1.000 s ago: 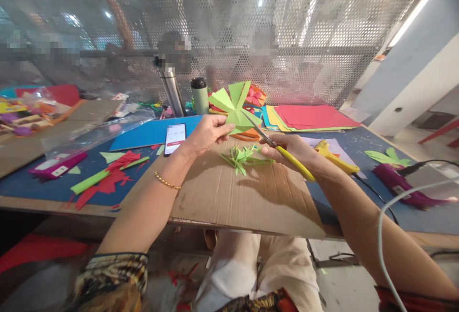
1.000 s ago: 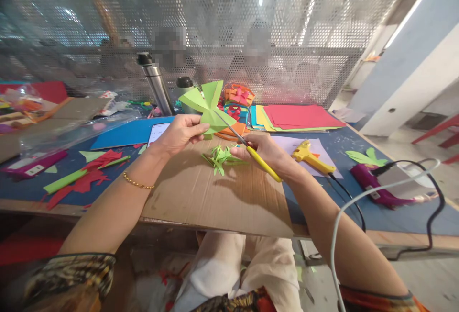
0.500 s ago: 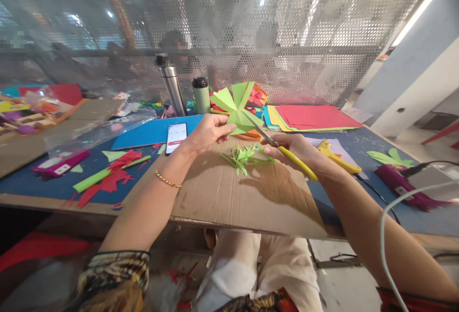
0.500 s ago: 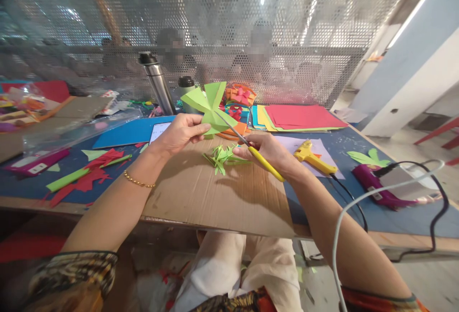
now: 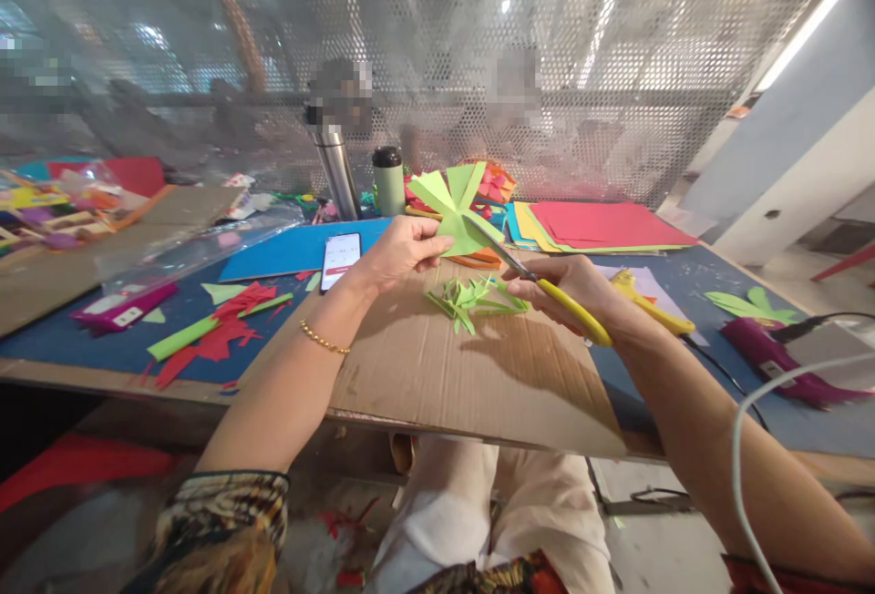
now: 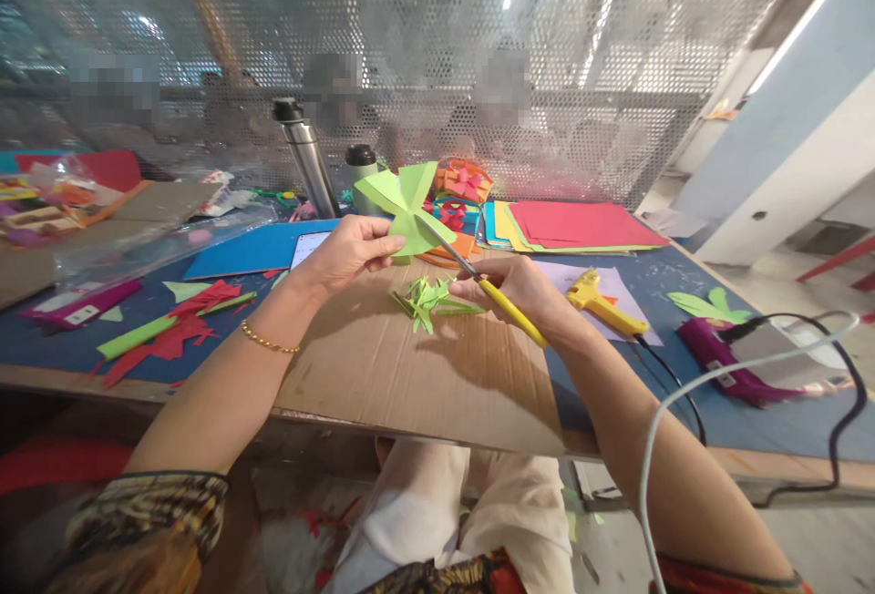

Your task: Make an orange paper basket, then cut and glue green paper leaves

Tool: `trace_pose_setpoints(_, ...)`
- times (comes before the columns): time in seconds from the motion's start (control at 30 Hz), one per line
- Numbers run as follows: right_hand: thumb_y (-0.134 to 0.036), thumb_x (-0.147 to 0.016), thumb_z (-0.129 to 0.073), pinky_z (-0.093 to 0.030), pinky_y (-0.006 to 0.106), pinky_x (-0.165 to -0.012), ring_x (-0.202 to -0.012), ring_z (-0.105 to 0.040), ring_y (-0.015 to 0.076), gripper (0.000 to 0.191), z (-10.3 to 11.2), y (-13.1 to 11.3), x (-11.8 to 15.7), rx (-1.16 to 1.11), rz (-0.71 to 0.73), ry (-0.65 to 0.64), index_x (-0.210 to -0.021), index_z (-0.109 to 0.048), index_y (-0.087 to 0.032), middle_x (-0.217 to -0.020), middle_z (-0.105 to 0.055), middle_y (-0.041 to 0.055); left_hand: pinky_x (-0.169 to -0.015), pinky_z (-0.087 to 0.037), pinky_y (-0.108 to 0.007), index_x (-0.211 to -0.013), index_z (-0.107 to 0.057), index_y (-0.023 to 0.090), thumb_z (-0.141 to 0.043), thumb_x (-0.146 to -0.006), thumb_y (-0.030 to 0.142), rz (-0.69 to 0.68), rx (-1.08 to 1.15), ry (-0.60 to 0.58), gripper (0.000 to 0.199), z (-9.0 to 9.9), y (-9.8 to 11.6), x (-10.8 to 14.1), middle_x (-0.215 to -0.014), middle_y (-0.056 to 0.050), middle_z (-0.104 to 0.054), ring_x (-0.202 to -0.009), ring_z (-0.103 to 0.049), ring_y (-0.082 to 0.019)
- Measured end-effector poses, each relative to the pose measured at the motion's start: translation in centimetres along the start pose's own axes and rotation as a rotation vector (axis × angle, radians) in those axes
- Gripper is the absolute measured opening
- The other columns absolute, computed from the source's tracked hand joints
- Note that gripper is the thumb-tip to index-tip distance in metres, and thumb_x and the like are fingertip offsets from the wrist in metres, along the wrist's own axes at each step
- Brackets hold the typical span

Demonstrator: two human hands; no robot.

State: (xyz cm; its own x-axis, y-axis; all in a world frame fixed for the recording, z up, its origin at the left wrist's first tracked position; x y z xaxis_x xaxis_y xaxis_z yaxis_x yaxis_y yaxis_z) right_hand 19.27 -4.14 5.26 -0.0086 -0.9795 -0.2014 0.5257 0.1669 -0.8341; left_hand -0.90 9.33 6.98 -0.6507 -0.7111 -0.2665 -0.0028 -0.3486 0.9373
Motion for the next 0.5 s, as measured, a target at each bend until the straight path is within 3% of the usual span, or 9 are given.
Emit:
trace_pose_setpoints(0.17,-0.081,-0.074,-0.083,-0.023,0.027,-0.044,-0.046,-0.038,0.009,0.064,0.0,0.6,-0.1,-0.02,-0.004,-0.008,-0.083,-0.077,-0.018,-0.055,-0.045,-0.0047,-0.048,-0.031,-0.021,-0.061,-0.059,0.016,-0.087,-0.071,0.032,0.017,0.037,-0.01,0.033,-0.1,0.0,0.1,-0.061,0.003,-0.05,-0.053,-0.049,-0.006)
trace_pose_setpoints(0.3,-0.083,-0.072,-0.083,-0.023,0.027,-0.046,-0.051,-0.038,0.0097,0.066,0.0,0.1,-0.2,-0.001,0.039,0.019,-0.077,-0.076,-0.018,-0.056,-0.045,-0.0034,-0.048,-0.031,-0.02,-0.061,-0.059,0.016,-0.089,-0.07,0.033,0.017,0.056,-0.039,0.035,-0.2,0.1,0.2,-0.061,0.003,-0.05,-0.052,-0.048,-0.006)
trace_pose_setpoints(0.5,-0.083,-0.072,-0.083,-0.023,0.028,-0.047,-0.052,-0.038,0.0109,0.067,-0.1,-0.5,-0.1,-0.01,0.039,0.027,-0.082,-0.081,-0.017,-0.054,-0.043,-0.0036,-0.046,-0.03,-0.02,-0.06,-0.06,0.016,-0.091,-0.07,0.035,0.013,0.064,-0.099,0.038,-0.4,0.3,0.3,-0.058,0.003,-0.05,-0.051,-0.045,-0.006)
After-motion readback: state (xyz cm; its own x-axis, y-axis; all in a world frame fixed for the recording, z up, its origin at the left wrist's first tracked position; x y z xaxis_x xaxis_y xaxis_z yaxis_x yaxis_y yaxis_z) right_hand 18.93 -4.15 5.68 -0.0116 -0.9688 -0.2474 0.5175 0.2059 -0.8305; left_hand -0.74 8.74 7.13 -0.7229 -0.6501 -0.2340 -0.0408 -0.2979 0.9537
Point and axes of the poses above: each hand's wrist, its own x-axis away from the middle knuckle, its own z-axis out of the back of the hand, y = z × x, the point moved 4 cm from there along -x, towards the middle knuckle
